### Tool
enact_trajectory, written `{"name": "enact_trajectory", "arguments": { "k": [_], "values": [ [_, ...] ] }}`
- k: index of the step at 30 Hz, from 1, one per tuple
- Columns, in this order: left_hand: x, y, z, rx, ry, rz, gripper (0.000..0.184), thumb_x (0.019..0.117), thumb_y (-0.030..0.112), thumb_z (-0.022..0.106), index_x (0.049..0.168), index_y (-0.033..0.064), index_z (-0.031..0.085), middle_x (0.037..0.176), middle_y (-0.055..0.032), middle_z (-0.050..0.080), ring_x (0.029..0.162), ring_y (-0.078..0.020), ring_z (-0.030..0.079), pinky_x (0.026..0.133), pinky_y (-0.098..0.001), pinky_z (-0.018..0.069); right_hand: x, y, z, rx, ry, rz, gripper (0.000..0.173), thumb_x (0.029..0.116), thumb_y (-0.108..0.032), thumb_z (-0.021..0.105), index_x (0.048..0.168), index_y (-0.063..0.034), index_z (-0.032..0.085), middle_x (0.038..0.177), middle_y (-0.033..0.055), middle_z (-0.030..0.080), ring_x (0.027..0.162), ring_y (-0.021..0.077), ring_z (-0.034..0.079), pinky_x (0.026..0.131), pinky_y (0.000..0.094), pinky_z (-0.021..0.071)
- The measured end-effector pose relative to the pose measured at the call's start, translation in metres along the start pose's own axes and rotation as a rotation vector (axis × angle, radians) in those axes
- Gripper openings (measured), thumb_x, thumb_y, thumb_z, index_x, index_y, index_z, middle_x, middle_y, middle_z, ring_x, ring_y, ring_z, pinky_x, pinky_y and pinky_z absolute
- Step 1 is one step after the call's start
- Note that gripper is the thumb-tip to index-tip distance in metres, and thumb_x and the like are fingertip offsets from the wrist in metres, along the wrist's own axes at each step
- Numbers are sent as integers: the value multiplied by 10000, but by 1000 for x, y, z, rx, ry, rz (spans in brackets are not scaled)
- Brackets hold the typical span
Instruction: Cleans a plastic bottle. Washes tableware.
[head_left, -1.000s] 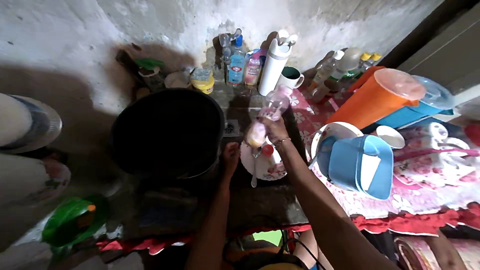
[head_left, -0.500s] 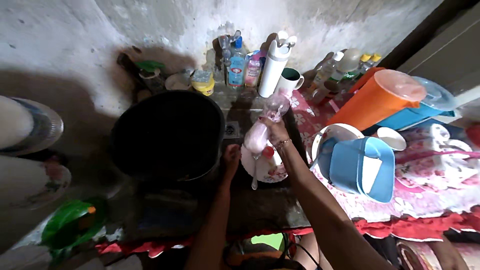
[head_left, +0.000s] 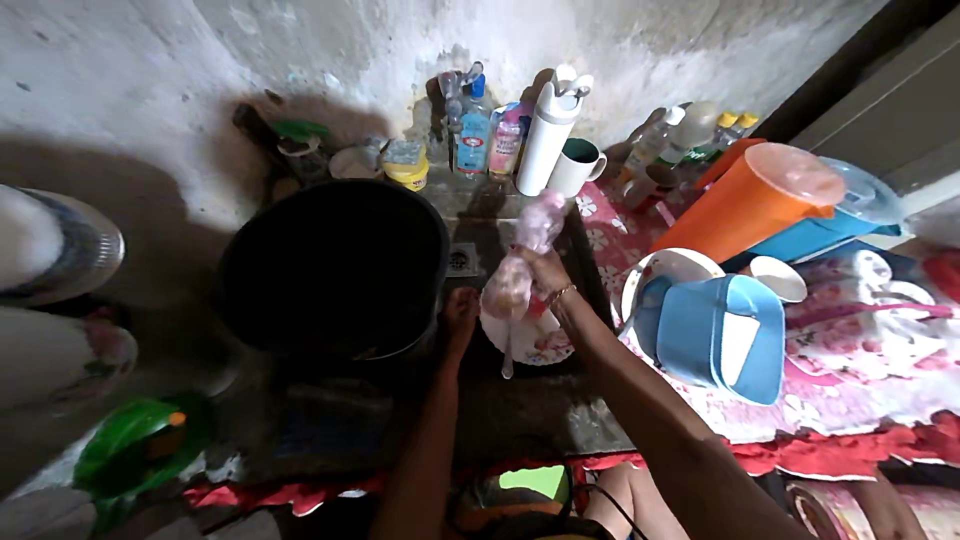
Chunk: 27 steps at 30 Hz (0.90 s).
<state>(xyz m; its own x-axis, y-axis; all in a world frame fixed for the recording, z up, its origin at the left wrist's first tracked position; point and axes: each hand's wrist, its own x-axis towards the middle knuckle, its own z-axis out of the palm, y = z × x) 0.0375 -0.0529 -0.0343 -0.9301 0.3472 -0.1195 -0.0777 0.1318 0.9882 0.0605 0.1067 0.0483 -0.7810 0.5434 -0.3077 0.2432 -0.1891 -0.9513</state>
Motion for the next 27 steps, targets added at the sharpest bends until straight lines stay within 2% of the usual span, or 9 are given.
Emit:
{"name": "enact_trajectory", "arguments": {
  "k": [2, 8, 12, 14, 17, 19, 21, 24, 27],
  "values": [
    [-1, 0, 0, 32, 18, 34, 316, 1054, 64, 502, 1282, -142, 577, 1223, -298, 649, 1097, -313, 665, 984, -426, 527, -9, -3, 2, -22, -85, -11, 506, 959, -139, 706, 1406, -83, 475, 1066, 87, 657, 858, 143, 643, 743, 328, 562],
    [-6, -3, 0, -177, -40, 37, 369, 1047, 68, 473, 1352, -138, 495, 1224, -263, 627, 1031, -229, 664, 923, -362, 559, 6, 7, -2, -91, -38, -162, 689, 860, -108, 797, 1449, -66, 442, 1201, 146, 646, 1008, 212, 659, 857, 408, 577],
    [-11, -7, 3, -282, -157, 135, 773, 817, 87, 760, 1471, -82, 384, 1375, -233, 573, 1203, -215, 615, 999, -350, 540, -13, 5, 14, -40, 13, -196, 808, 840, -100, 832, 1499, -65, 366, 1288, 160, 615, 1106, 217, 641, 933, 409, 562],
    [-14, -1, 2, -297, -142, 99, 791, 782, 11, 781, 1458, -103, 386, 1366, -258, 566, 1197, -226, 614, 1013, -357, 530, -26, 1, 17, 12, -56, -146, 747, 882, -80, 794, 1498, -98, 373, 1277, 128, 613, 1086, 193, 630, 910, 384, 551],
    [-25, 9, -6, -271, -225, -29, 539, 947, -17, 607, 1446, -86, 415, 1292, -189, 595, 1119, -135, 625, 966, -292, 546, -33, -2, 1, 109, -348, -64, 474, 909, -21, 696, 1340, -86, 511, 1058, 51, 683, 903, 124, 671, 802, 317, 586],
    [-35, 26, -9, -374, -319, -191, 355, 1072, 51, 395, 1405, -67, 422, 1183, -125, 598, 1021, -99, 620, 892, -274, 552, -36, -4, -6, 129, -485, -38, 432, 847, -11, 674, 1256, -64, 545, 976, 33, 711, 853, 113, 693, 785, 301, 602],
    [-36, 29, -7, -545, -372, -249, 387, 1072, 180, 315, 1361, -50, 428, 1107, -94, 640, 962, -129, 660, 834, -308, 582, -39, -8, -6, 92, -420, -80, 443, 803, 46, 685, 1215, -48, 551, 952, 35, 704, 835, 105, 687, 773, 293, 597],
    [-22, 19, -3, -556, -402, -229, 516, 1113, 284, 194, 1516, -15, 315, 1361, -178, 588, 1143, -240, 651, 930, -407, 561, -25, -11, -16, -121, -196, -302, 585, 750, 65, 799, 1281, 2, 561, 1058, 85, 686, 923, 121, 672, 824, 321, 591],
    [-14, 16, -3, -506, -333, -211, 497, 1122, 268, 190, 1509, 5, 357, 1379, -176, 578, 1149, -242, 649, 941, -403, 553, -12, -14, -24, 73, -107, -245, 379, 871, -38, 695, 1221, -91, 560, 967, 17, 686, 817, 87, 667, 705, 285, 589]
  ]
}}
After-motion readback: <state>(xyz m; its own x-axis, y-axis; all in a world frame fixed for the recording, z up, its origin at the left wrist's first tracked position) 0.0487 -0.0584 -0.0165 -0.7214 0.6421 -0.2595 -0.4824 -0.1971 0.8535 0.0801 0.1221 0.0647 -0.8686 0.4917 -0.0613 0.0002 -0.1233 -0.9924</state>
